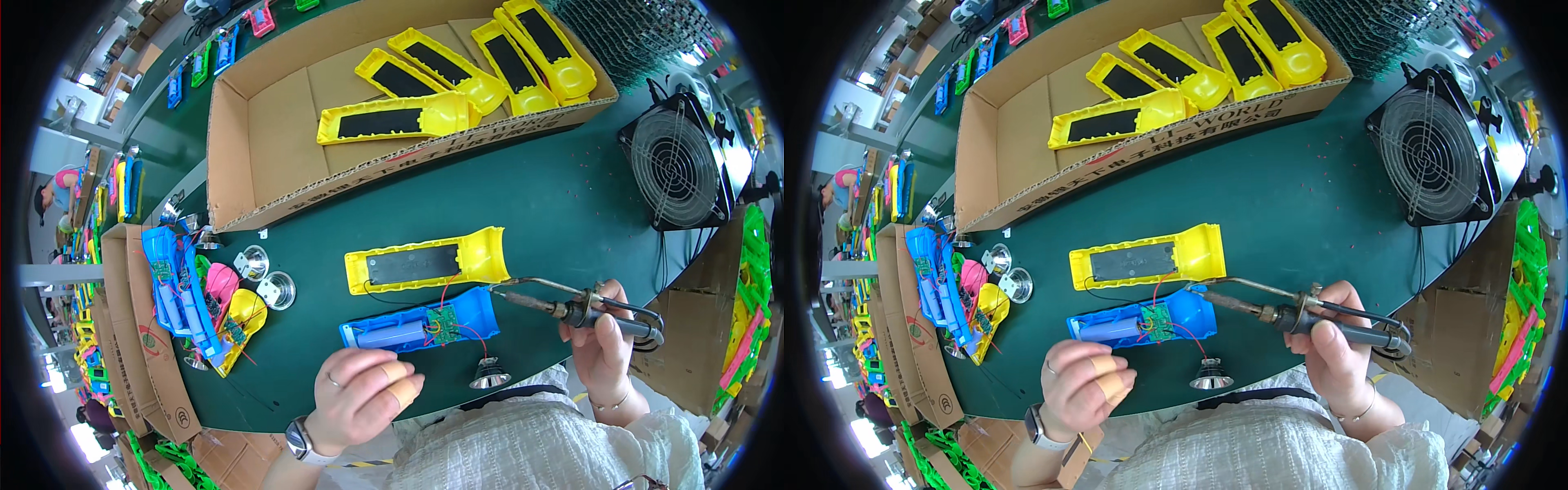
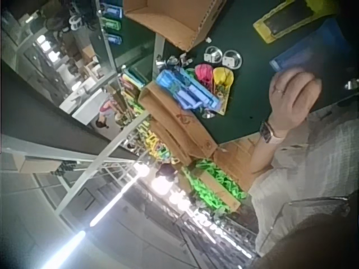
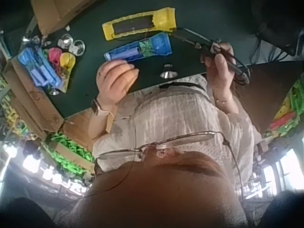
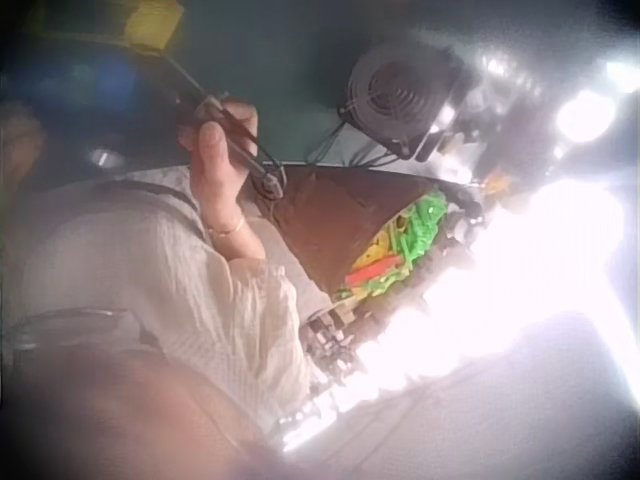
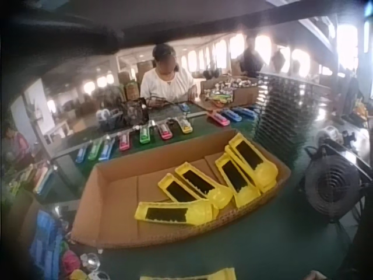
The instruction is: The person solders electronic components inside flashlight casings using a soldering iron, fits the plastic housing pieces together by hand, and places the assembled flashlights onto the assembly line.
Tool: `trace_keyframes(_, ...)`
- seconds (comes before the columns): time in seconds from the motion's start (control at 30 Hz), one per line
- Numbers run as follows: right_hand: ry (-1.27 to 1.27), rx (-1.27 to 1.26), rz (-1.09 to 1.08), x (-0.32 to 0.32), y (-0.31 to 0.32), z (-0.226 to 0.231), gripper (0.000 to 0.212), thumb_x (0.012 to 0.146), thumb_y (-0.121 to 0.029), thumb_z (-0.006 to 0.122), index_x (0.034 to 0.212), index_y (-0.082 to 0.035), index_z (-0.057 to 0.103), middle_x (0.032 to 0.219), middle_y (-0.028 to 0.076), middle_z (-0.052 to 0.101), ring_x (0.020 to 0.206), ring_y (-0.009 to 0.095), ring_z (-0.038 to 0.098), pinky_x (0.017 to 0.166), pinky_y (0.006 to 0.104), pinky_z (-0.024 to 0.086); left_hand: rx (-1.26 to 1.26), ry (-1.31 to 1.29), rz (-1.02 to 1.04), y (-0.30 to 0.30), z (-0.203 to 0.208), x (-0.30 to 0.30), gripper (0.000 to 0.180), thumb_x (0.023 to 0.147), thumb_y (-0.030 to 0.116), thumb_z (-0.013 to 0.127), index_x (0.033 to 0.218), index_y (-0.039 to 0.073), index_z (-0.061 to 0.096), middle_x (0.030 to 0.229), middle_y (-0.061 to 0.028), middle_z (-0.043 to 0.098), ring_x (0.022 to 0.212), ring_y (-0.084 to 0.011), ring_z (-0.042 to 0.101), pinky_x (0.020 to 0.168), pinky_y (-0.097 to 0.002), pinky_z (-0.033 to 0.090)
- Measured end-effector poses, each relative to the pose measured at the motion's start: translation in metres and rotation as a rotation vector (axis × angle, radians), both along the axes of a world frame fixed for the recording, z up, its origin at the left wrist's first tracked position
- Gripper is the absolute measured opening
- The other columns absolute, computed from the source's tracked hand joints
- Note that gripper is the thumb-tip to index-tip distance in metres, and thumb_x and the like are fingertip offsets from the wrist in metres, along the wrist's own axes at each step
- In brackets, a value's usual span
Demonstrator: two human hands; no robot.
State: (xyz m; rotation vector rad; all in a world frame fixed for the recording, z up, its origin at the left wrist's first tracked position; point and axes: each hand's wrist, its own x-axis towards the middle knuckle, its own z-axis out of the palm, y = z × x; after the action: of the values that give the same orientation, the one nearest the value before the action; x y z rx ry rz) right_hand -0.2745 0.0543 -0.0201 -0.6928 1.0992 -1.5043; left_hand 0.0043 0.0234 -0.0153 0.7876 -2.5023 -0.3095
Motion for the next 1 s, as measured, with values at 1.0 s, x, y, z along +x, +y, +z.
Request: trace_keyframes(1.0,0.171,0.186,0.372,-0.019,-0.01,0.009,0.029,0.074,-0.021,0.07,0.083,-0.002,0.051,0.071,0.007,0.062,0.062,0.009,0.057,0.056,0.0217,0.045,-0.18,-0.061,0.104,-0.028,0.004,-0.031,0.016,0.063,0.011,0.07,0.078,0.013,0.065,0.077,0.0013,0.054,0.073,-0.0136,0.051,0.064,-0.0276,0.045)
